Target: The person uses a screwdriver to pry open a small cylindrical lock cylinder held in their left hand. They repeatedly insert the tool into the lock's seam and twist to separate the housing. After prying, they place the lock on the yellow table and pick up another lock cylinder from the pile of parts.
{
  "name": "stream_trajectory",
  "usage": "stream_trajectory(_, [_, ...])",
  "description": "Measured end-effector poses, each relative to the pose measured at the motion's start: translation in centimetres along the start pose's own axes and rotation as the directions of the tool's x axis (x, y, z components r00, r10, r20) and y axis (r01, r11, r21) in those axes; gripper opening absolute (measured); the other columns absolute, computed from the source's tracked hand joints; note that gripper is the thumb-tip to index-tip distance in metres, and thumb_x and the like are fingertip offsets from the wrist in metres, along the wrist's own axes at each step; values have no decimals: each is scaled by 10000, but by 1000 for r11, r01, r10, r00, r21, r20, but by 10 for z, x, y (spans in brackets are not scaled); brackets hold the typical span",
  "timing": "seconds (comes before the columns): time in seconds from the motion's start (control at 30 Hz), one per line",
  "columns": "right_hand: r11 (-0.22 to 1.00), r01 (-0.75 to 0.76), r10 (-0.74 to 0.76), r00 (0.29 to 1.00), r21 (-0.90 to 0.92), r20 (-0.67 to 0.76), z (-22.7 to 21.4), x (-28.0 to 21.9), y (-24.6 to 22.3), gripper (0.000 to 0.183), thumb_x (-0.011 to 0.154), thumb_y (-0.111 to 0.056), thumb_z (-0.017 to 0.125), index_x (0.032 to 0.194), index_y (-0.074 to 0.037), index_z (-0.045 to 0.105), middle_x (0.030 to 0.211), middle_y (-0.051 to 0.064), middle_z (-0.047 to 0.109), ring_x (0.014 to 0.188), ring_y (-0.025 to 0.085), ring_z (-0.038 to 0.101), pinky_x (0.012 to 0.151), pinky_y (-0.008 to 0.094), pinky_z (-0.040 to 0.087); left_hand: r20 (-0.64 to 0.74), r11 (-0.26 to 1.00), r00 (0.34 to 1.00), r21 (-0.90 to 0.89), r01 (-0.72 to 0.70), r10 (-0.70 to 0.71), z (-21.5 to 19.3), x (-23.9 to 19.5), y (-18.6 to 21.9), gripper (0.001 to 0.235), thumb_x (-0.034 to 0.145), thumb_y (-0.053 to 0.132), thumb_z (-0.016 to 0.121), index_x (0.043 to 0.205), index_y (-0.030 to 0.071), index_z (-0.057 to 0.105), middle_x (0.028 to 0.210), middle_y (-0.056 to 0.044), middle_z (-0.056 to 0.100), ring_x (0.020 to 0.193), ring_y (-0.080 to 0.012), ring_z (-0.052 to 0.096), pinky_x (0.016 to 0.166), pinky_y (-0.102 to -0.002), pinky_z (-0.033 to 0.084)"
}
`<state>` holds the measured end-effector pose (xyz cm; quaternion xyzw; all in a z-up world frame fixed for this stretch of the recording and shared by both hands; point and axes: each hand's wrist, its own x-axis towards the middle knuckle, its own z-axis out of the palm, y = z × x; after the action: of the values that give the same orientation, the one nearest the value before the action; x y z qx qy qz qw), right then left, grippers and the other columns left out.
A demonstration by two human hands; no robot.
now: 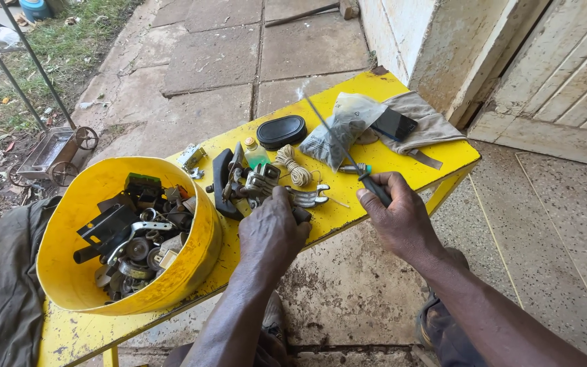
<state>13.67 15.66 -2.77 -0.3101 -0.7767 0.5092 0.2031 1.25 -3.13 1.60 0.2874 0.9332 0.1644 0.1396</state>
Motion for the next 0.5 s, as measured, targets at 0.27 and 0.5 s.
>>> stream_trajectory(0.27, [970, -56, 79, 993, -238, 90, 15, -12, -5, 399, 986, -433, 657, 1296, -182, 652, 1050, 184, 772, 1000, 401, 775, 891, 556, 602, -61, 997, 996, -19, -71, 70, 21, 13, -10, 262, 894, 274, 798, 1086, 164, 659, 1113, -165, 719, 1020, -373, 769, 850, -518, 613])
stream_trajectory(0.5, [911, 101, -69, 993, -400, 93, 34, -9, 10, 421, 991, -370, 601, 1368, -183, 601, 1170, 193, 731, 1063, 461, 750, 942, 621, 589, 14, 991, 999, -123, -43, 45, 14, 12, -15, 228, 927, 279, 784, 1108, 165, 706, 1065, -158, 748, 1080, -387, 752, 931, -519, 576])
